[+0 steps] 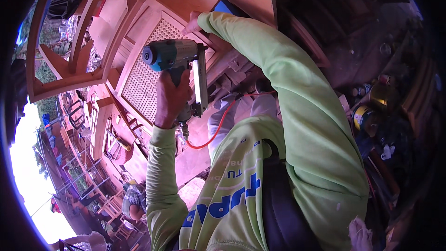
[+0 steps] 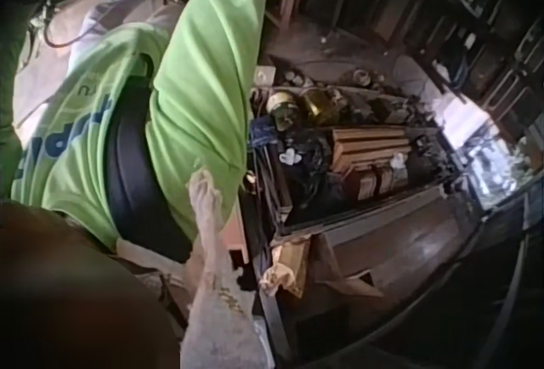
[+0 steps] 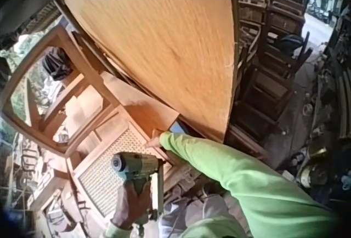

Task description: Stapling cane webbing to a chair frame and applying glue for reinforcement.

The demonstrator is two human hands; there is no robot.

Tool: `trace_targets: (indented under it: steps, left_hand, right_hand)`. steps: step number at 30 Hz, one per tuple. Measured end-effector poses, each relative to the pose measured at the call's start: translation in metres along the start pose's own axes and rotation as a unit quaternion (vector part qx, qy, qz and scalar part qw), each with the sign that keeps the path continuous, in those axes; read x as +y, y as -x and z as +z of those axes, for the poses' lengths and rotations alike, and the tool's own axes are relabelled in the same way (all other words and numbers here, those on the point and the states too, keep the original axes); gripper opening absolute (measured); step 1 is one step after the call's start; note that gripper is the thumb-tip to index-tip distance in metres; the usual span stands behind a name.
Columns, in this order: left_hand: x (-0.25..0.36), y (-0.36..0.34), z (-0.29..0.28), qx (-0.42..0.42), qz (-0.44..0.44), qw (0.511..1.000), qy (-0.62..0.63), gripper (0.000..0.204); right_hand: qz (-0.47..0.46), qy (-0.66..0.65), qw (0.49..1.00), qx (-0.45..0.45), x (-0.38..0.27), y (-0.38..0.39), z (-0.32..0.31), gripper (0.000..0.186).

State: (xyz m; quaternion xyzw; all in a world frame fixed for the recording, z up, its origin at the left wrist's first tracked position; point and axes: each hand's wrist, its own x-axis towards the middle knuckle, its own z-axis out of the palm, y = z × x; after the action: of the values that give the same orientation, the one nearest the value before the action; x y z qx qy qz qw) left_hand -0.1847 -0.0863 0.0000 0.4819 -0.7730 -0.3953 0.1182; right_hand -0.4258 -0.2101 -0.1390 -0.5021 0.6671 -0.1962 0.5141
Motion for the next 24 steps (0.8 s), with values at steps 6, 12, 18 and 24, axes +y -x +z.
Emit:
trace_targets:
  steps: [6,12,18,24]
  left_hand:
    - [-0.011,-0.004,-0.001,-0.015,-0.023,1.000,-0.002,0.032]
    - [0.008,-0.006,0.000,-0.013,0.013,0.999,-0.026,0.034]
    - [-0.022,0.003,-0.013,0.030,0.053,0.998,-0.028,0.021]
    - [0.009,0.034,-0.051,0.064,-0.044,0.988,0.133,0.025]
  right_hand:
    - [-0.009,0.004,0.999,0.037,0.003,-0.007,0.001,0.085]
    - [-0.035,0.015,0.999,0.028,0.008,-0.011,-0.003,0.095]
    - [-0.021,0.026,0.999,0.010,-0.006,-0.009,-0.003,0.091]
    - [-0.027,-0.069,0.995,0.061,0.047,-0.031,0.023,0.095]
